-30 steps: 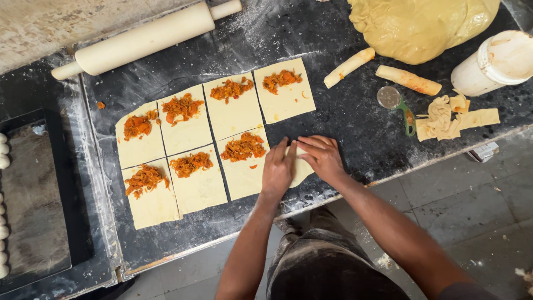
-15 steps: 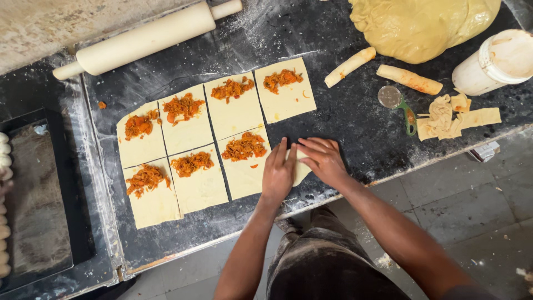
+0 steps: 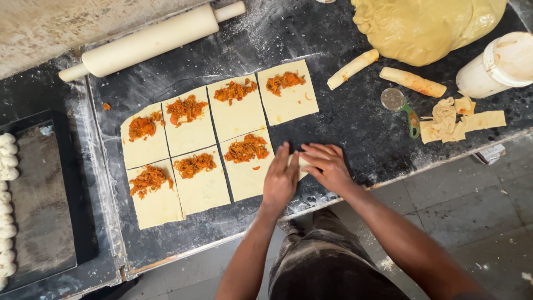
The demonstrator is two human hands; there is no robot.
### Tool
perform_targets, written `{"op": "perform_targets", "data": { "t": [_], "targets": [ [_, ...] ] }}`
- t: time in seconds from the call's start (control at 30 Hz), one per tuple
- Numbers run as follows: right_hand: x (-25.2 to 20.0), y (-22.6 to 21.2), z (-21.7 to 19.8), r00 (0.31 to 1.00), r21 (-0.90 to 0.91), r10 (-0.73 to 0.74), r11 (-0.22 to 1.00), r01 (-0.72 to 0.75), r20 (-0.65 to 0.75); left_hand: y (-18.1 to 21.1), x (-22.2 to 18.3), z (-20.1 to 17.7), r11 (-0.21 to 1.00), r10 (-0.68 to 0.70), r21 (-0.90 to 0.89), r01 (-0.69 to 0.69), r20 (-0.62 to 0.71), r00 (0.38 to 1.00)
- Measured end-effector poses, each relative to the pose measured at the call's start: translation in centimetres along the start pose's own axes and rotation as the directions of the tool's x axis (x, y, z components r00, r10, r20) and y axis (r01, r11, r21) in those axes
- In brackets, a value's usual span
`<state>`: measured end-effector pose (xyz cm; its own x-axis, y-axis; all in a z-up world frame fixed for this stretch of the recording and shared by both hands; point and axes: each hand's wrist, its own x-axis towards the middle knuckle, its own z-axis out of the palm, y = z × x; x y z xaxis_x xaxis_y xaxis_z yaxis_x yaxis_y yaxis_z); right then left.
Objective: The person prepares pastries by placing a filling onto squares of dough on a table, rolling each square into a cylinder around the filling, and setting the completed rolls aside.
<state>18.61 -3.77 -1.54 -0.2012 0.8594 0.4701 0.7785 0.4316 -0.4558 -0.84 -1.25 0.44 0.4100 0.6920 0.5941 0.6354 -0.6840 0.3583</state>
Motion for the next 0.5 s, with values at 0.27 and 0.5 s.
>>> {"op": "perform_targets", "data": {
  "t": [0.27,0.5],
  "targets": [
    [1.7,0.7,1.1,0.974,0.002,0.218,0.976,-0.218,0.065,-0.9,1.0,1.9,0.96,-0.229,-0.128,0.247,0.14,0.963],
    [-0.2,0.1,-0.3,0.997,0.079,0.072,0.994,-0.07,-0.019,-0.6,-0.9,0.6,0.995,-0.022,-0.093,0.025,0.038,0.999]
  ]
}}
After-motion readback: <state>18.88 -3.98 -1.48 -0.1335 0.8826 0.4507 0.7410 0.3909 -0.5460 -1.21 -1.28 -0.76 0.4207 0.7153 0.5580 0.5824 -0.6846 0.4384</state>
